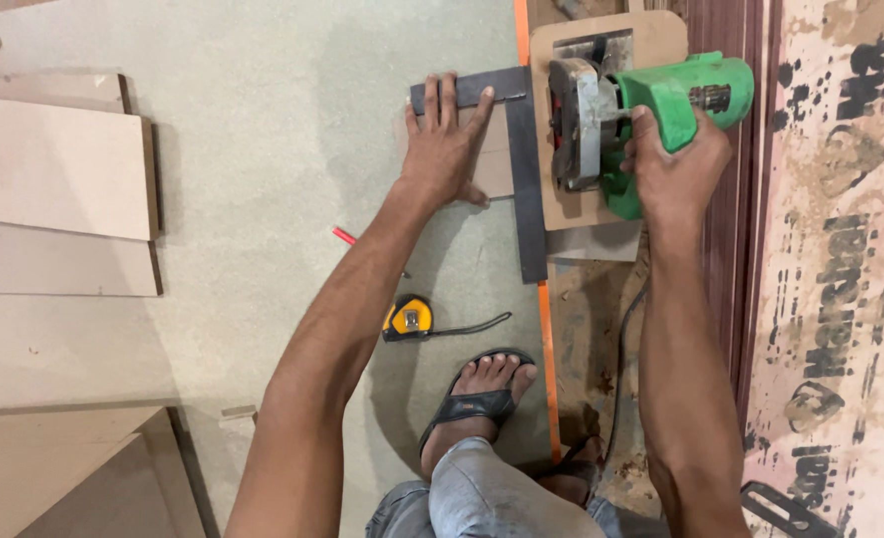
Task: The person measures and marks a piece of particle board using a tape measure and pencil. They then use a square ruler to guide a circular saw for cutting the board. The person repeats this process for multiple pieces, measuring, marking, and cutting them to size.
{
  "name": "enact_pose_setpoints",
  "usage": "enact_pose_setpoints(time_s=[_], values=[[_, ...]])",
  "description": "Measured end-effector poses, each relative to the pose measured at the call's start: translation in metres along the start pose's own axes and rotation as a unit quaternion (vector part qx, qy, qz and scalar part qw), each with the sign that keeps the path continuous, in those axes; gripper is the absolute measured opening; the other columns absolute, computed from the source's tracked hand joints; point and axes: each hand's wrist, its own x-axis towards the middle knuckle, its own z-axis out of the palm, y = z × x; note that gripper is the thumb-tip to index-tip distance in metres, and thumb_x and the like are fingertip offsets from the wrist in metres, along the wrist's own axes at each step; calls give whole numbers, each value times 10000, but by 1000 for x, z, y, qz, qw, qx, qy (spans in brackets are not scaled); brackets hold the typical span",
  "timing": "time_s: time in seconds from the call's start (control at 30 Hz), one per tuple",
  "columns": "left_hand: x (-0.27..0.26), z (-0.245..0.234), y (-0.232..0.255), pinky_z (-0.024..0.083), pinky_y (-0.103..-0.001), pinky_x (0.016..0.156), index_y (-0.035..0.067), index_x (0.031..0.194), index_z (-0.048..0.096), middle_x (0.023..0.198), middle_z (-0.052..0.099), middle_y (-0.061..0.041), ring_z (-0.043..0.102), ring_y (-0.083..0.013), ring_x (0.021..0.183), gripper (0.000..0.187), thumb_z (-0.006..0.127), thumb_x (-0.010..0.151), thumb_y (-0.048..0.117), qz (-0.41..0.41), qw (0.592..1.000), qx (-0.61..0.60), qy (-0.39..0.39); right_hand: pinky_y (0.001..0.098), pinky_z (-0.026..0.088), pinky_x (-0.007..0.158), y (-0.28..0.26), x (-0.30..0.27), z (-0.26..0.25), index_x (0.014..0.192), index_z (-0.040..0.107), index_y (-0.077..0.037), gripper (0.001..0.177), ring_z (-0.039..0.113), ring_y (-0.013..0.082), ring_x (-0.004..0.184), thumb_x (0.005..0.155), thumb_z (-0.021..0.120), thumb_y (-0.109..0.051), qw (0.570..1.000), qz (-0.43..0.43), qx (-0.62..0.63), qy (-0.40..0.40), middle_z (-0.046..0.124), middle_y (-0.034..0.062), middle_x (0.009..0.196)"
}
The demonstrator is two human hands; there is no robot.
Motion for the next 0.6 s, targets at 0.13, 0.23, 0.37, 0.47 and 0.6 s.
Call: enact_pose_setpoints(time_s=[0.13, 0.23, 0.37, 0.47, 0.6], values=[[-1, 0, -1, 206, -770, 1140, 240, 1624, 179, 1639, 68, -306, 45, -516, 1521, 1554, 1029, 358, 537, 1, 1000, -3, 5, 278, 573, 528, 6, 11, 2, 1044, 704, 40, 145, 689, 141, 635, 1086, 711, -98, 1000, -22, 5, -6, 703, 98, 797], [-1, 1, -2, 214, -773, 1138, 240, 1623, 187, 1635, 82, -308, 60, -519, 1518, 1552, 1028, 353, 537, 7, 1000, -7, 17, 268, 586, 558, 10, 25, 10, 1078, 704, -2, 122, 744, 127, 665, 1065, 685, -121, 1000, 6, 26, 2, 753, 94, 861], [-5, -1, -2, 242, -770, 1124, 234, 1627, 197, 1635, 93, -315, 83, -532, 1514, 1540, 1021, 366, 552, 14, 1000, 2, 25, 257, 596, 521, 6, 36, 6, 1108, 678, 11, 161, 730, 136, 663, 1068, 693, -145, 998, 11, 66, -9, 756, 116, 881], [-2, -5, -1, 252, -763, 1118, 226, 1625, 198, 1629, 97, -319, 92, -538, 1507, 1531, 1016, 375, 562, 11, 1000, 8, 22, 260, 597, 493, -4, 31, -2, 1097, 702, 0, 182, 719, 131, 614, 1039, 692, -172, 997, 45, 59, -4, 759, 111, 857], [-5, -6, 1, 261, -757, 1119, 216, 1630, 193, 1634, 98, -324, 93, -532, 1514, 1519, 1013, 398, 560, 12, 1000, 16, 12, 293, 627, 561, -22, 4, -40, 1130, 706, 21, 199, 728, 148, 672, 1100, 705, -176, 992, 22, 125, 10, 747, 136, 895]])
